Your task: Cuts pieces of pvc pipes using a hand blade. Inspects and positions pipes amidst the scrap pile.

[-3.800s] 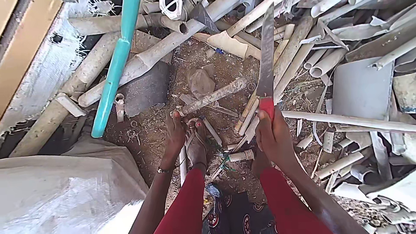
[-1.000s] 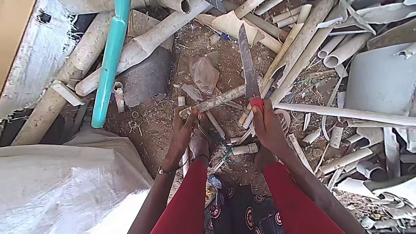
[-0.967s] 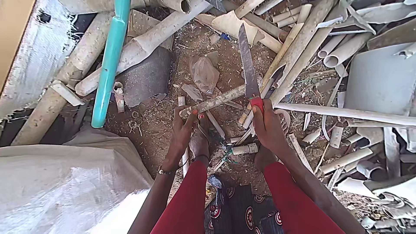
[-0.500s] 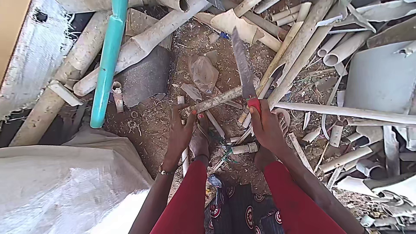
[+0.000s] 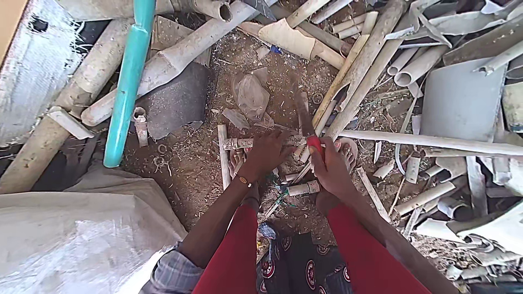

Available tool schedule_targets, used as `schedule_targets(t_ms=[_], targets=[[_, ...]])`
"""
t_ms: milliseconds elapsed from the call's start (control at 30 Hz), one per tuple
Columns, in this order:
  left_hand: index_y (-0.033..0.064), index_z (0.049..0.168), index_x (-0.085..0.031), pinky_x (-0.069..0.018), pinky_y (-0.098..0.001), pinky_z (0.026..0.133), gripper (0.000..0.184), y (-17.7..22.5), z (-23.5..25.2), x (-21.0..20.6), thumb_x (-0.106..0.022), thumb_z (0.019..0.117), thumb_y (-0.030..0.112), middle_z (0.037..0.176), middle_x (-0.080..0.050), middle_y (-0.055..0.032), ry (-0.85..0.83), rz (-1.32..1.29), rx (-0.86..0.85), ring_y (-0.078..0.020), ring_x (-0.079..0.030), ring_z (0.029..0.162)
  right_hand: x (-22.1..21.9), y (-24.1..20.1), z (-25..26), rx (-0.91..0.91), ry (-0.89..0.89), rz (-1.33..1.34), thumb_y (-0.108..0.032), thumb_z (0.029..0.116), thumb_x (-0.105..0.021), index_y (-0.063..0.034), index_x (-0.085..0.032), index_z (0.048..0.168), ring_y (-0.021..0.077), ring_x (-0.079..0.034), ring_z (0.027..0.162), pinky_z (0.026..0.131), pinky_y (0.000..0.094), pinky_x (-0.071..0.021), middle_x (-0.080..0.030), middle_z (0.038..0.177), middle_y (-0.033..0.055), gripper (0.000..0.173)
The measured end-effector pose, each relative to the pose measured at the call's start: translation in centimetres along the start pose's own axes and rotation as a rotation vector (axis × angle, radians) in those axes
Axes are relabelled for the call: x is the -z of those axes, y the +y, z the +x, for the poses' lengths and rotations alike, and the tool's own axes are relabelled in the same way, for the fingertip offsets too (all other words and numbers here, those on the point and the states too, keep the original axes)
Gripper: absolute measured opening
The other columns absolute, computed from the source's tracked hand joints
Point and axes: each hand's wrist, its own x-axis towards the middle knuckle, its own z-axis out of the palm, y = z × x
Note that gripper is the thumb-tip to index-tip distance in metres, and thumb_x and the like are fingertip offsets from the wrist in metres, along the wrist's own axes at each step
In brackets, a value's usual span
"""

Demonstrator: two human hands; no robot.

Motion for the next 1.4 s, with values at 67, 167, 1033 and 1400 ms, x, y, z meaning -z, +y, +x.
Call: schedule_targets(t_ms=[67,167,1033,1400], targets=[[0.0189,0.14,-0.06,-0.0434,-0.0636,0.099,0.048,-0.4,0.2,-0.5,-0.056,0.1024,0.049,0.128,-0.065,-0.0125,-0.015,0.017,-0.022,-0.0348,-0.061,0.12,0.9,0.3,-0.1,-0.015,0.094,-0.013,-0.027,0.1045,-0.047,-0.0009,-0.049,0.131,0.0149,-0.06,0.059,0.057,0.0359,-0.0546,-0.059,0.076,0.0051,0.037],[0.0187,0.136,-0.064,-0.044,-0.0612,0.098,0.043,-0.6,-0.7,-0.5,-0.051,0.1053,0.046,0.125,-0.067,-0.011,0.095,0.014,-0.076,-0.0327,-0.063,0.118,2.1,0.3,-0.2,-0.057,0.162,-0.095,-0.034,0.1,-0.049,-0.0067,-0.05,0.13,0.0175,-0.059,0.062,0.06,0.0421,-0.0503,-0.057,0.074,0.0036,0.041],[0.0061,0.111,-0.075,-0.0549,-0.0547,0.081,0.056,-6.6,-4.2,1.2,-0.049,0.0921,0.052,0.106,-0.075,-0.013,0.199,-0.037,-0.222,-0.0305,-0.073,0.097,3.2,0.8,-1.2,0.291,-0.056,-0.784,-0.022,0.1051,-0.051,-0.0086,-0.062,0.137,0.0456,-0.069,0.071,0.057,0.0564,-0.0545,-0.067,0.089,0.025,0.036],[0.0041,0.115,-0.073,-0.0529,-0.0572,0.084,0.064,-6.5,-4.9,2.0,-0.056,0.0896,0.06,0.103,-0.074,-0.0159,0.121,-0.136,-0.144,-0.0322,-0.071,0.097,3.6,1.3,1.7,0.089,-0.037,-0.719,-0.026,0.1051,-0.056,-0.0098,-0.059,0.14,0.0479,-0.07,0.084,0.068,0.0619,-0.0543,-0.069,0.093,0.0257,0.038]])
